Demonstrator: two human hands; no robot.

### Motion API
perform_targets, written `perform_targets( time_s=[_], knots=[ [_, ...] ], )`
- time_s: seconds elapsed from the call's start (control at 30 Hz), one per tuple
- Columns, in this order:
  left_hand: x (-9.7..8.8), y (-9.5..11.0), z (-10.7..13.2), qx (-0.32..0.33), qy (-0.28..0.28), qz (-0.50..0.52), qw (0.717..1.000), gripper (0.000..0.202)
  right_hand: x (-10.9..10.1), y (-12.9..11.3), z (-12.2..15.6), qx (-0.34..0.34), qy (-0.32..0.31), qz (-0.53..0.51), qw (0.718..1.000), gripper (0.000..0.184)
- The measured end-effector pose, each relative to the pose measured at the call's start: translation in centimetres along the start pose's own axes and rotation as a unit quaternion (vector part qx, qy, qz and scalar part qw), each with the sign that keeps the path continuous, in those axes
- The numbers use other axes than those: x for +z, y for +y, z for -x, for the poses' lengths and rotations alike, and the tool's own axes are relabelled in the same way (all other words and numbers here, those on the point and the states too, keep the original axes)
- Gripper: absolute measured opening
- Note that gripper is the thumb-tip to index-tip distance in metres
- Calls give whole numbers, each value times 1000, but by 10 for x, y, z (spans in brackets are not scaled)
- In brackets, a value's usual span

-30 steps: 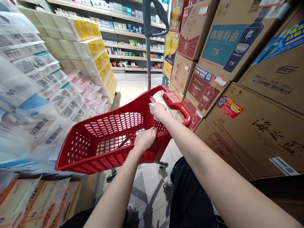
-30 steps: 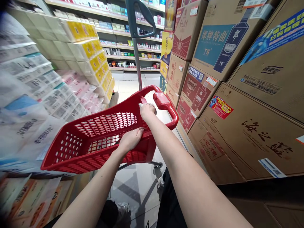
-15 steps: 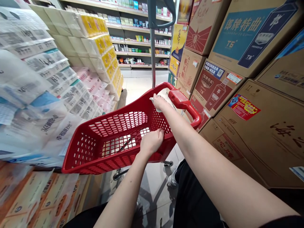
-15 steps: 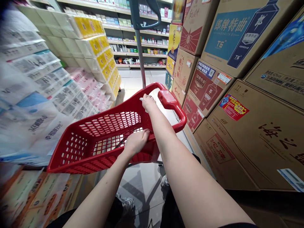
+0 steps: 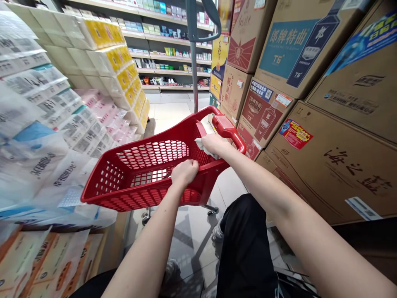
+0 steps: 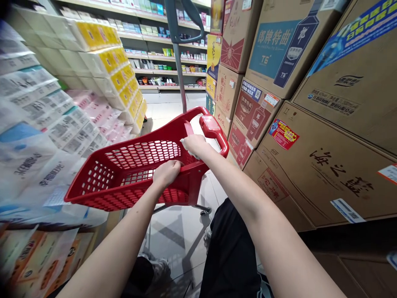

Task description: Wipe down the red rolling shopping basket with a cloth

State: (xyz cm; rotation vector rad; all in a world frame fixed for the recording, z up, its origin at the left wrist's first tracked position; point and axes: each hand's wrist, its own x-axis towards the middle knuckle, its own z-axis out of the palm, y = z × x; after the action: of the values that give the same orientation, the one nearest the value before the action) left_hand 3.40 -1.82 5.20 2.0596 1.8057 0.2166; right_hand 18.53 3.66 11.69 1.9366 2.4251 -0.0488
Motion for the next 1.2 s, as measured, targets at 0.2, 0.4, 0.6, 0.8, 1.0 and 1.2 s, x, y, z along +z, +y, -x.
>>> perform_targets(
  time_s=[0.2, 0.4, 0.6, 0.8, 1.0, 1.2],
  knots=[
    [1, 9, -13, -2, 6, -9, 1000, 50, -37, 23, 56, 56, 173, -9, 983, 40],
    [3, 13, -23, -1, 6, -5, 1000, 50, -17, 33, 101, 33, 252, 17, 967, 36],
    [5, 11, -26, -12, 16, -6, 1000, 50, 26, 25, 112, -10, 185, 25, 982, 44],
    [4, 12, -28, -24, 26, -9, 999, 51, 26, 2, 108, -15, 186, 46, 981, 58],
    [3, 8, -29, -31, 31, -13, 999, 51, 35, -13, 103, -8, 196, 62, 978, 53],
    [2, 3, -30, -16, 35, -9, 999, 51, 34, 40, 113, -57, 208, 58, 975, 50]
  ],
)
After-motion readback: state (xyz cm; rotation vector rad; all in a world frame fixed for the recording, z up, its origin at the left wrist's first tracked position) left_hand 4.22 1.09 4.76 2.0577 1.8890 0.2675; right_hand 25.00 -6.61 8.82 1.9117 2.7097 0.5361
